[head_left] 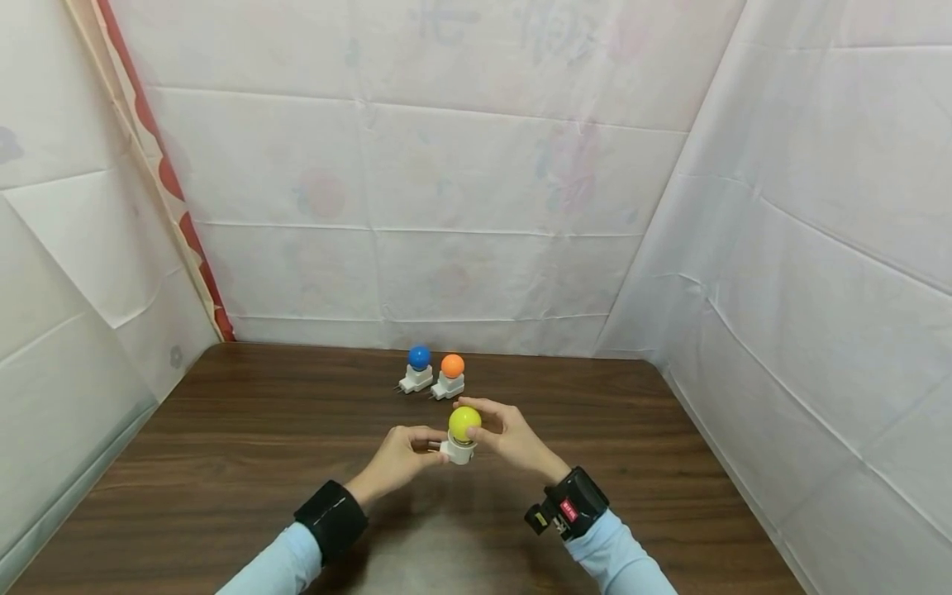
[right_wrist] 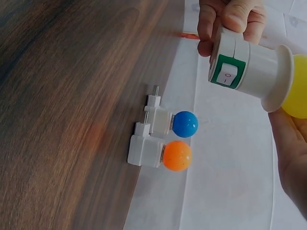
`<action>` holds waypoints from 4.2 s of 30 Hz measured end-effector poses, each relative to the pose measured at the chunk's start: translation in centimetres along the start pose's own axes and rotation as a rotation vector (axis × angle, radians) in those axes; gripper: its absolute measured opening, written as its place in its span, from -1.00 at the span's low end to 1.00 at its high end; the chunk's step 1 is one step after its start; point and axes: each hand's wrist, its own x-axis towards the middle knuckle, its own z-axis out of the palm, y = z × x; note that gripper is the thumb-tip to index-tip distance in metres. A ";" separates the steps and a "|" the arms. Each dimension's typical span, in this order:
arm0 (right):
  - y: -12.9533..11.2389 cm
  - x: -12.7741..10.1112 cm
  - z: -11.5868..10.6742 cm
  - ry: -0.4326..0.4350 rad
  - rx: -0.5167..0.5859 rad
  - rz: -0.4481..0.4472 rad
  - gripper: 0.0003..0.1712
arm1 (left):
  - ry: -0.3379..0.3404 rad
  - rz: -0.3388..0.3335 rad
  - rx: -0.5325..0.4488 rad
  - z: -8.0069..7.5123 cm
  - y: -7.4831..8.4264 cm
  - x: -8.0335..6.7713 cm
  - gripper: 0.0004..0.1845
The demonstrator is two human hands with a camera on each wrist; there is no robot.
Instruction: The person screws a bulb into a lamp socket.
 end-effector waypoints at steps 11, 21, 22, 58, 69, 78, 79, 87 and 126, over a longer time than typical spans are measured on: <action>0.8 0.4 0.4 0.105 -0.003 0.102 -0.50 | 0.057 0.005 0.036 0.2 -1.4 0.3 -0.67; 0.9 0.3 0.8 0.221 0.002 0.088 -0.45 | 0.080 -0.029 0.026 0.3 -1.4 0.3 -0.68; 1.1 0.3 0.8 0.236 -0.001 0.086 -0.45 | 0.080 -0.027 0.019 0.3 -1.4 0.3 -0.68; -0.1 0.0 0.7 0.104 -0.012 0.032 -0.49 | 0.060 0.014 0.021 0.3 -1.2 -0.2 -0.69; -2.5 -0.3 0.9 0.223 -0.060 0.069 -0.48 | 0.091 -0.022 0.019 0.2 -0.6 -0.1 -0.70; -1.3 -0.3 1.0 0.244 -0.010 0.082 -0.47 | 0.089 -0.033 0.031 0.4 -0.7 -0.1 -0.70; -0.9 -0.3 0.9 0.244 -0.010 0.080 -0.47 | 0.087 -0.030 0.031 0.4 -0.7 -0.1 -0.71; 1.1 -0.2 0.6 0.115 -0.001 -0.031 -0.47 | 0.052 -0.002 0.025 0.4 -0.8 -0.1 -0.72; -1.9 -0.7 1.1 0.201 0.063 0.087 -0.48 | 0.088 -0.018 0.019 0.5 -0.4 -0.5 -0.71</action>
